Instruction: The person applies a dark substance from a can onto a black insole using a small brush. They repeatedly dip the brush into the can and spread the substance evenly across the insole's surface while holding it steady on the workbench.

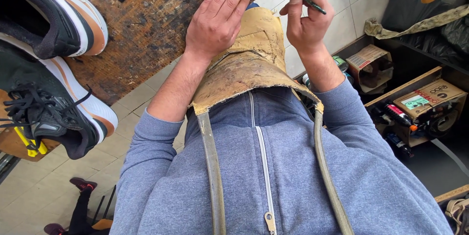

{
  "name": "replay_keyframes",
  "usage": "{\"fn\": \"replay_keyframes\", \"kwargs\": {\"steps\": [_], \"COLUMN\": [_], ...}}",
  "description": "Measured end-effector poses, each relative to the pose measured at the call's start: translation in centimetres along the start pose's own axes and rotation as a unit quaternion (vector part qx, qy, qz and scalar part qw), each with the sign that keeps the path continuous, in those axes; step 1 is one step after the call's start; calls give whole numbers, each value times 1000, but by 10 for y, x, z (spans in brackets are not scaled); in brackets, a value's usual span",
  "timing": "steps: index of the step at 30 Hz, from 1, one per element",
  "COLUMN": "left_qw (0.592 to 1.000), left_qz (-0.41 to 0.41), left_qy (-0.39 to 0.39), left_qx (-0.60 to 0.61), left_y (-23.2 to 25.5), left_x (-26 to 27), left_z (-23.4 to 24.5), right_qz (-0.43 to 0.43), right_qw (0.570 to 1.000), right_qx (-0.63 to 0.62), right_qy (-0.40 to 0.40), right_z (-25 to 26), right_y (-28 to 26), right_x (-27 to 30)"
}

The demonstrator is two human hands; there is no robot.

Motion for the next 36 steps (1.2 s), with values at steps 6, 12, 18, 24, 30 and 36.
{"fn": "replay_keyframes", "kwargs": {"steps": [6, 12, 18, 24, 30, 36], "left_qw": [1000, 1000, 1000, 1000, 1000, 1000], "left_qz": [0, -2, 2, 5, 10, 19], "left_qy": [-4, 0, 17, 28, 29, 23], "left_qx": [5, 11, 16, 8, 0, 9], "left_y": [-1, 1, 3, 4, 3, 1], "left_x": [2, 0, -7, -6, -5, -3], "left_z": [-3, 0, 6, 5, 4, 2], "right_qz": [-18, -28, 13, -3, -12, -38], "right_qw": [999, 999, 999, 998, 999, 995], "right_qx": [1, 11, 8, 1, 15, -58], "right_qy": [-34, 12, -46, -60, -33, -77], "right_z": [-6, 7, 8, 7, 15, 34], "right_y": [-3, 4, -8, -4, -2, -7], "right_x": [0, -3, -16, -12, -17, -21]}}
Point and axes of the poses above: each hand's wrist, its own x-axis away from the middle knuckle, its own z-axis out of the back of the hand, y = z × x, the point moved 4 cm from there along -x, towards the middle knuckle, and after that the axes turned 10 degrees about z, right-handed, at the moved point
